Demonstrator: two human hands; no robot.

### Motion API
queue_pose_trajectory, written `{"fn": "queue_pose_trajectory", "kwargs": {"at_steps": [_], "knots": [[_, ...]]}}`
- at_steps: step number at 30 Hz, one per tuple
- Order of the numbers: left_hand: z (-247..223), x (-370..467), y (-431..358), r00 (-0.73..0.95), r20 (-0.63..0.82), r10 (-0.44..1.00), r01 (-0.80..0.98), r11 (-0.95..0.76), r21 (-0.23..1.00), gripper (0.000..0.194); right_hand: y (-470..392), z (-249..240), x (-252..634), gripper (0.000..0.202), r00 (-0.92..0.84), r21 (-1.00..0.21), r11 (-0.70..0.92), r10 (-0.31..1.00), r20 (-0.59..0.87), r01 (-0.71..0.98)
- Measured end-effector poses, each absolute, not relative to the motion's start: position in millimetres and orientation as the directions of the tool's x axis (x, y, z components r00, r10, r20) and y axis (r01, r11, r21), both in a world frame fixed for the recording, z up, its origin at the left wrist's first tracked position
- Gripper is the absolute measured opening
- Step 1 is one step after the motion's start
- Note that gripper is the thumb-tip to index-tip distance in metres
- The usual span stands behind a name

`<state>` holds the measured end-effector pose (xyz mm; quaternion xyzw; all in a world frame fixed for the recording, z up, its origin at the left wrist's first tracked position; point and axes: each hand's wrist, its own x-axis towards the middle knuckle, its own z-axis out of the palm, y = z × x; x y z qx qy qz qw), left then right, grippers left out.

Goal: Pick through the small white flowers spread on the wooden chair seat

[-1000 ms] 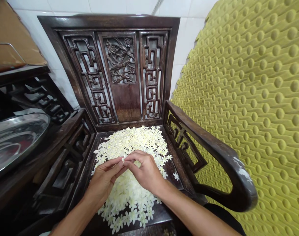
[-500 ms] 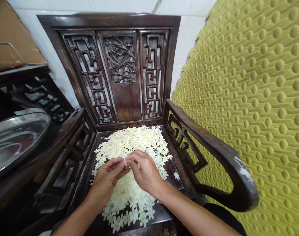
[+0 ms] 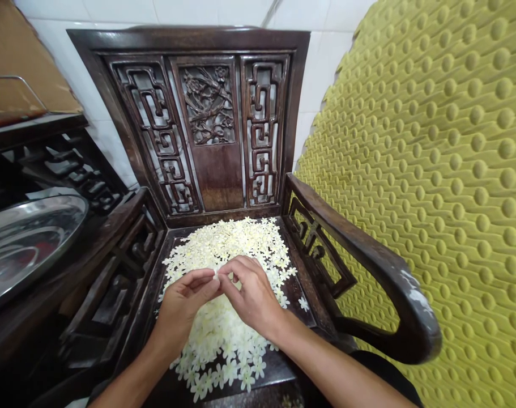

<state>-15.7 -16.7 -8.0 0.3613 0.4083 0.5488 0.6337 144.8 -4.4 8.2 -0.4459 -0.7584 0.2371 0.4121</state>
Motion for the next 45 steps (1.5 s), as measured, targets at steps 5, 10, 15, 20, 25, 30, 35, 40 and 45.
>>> {"fn": "queue_pose_trajectory", "kwargs": {"at_steps": [5, 10, 15, 20, 25, 30, 35, 40, 45], "knots": [[-6.4, -18.3, -12.1, -0.031, -0.152, 0.988, -0.328, 0.134, 0.935, 0.020, -4.2, 9.4, 144.4, 0.014, -0.204, -0.796, 0.427, 0.904, 0.375, 0.428], [-7.4, -26.5, -5.4, -0.192, -0.131, 0.973, -0.337, 0.060, 0.940, 0.016, 3.4, 2.5, 147.7, 0.014, -0.046, -0.894, 0.286, 0.956, 0.289, 0.344], [-2.7, -27.4, -6.7, -0.097, -0.170, 0.981, -0.440, 0.111, 0.891, 0.018, 3.1, 0.4, 146.4, 0.014, -0.098, -0.889, 0.301, 0.954, 0.285, 0.345], [0.6, -22.3, -10.7, 0.027, -0.213, 0.977, -0.432, 0.203, 0.879, 0.011, -1.5, 3.0, 142.4, 0.014, -0.144, -0.878, 0.325, 0.945, 0.293, 0.352], [-2.5, -20.1, -12.1, 0.038, -0.153, 0.987, -0.222, 0.158, 0.962, 0.023, -3.0, 4.0, 142.4, 0.016, -0.173, -0.865, 0.337, 0.941, 0.292, 0.372], [-2.0, -21.2, -11.1, -0.024, -0.114, 0.993, -0.151, 0.109, 0.983, 0.028, -4.8, 5.7, 140.9, 0.016, -0.198, -0.858, 0.348, 0.936, 0.292, 0.377], [-0.7, -22.0, -9.8, -0.027, -0.092, 0.995, -0.098, 0.089, 0.991, 0.026, -5.7, 7.0, 140.2, 0.017, -0.208, -0.864, 0.349, 0.934, 0.290, 0.364], [1.6, -21.2, -11.2, -0.043, -0.085, 0.995, -0.081, 0.082, 0.993, 0.025, -7.4, 8.1, 139.2, 0.017, -0.207, -0.899, 0.301, 0.947, 0.244, 0.317], [4.7, -21.2, -11.3, -0.063, -0.133, 0.989, -0.150, 0.123, 0.981, 0.027, -8.8, 8.5, 137.9, 0.009, -0.200, -0.905, 0.272, 0.956, 0.215, 0.327]]}}
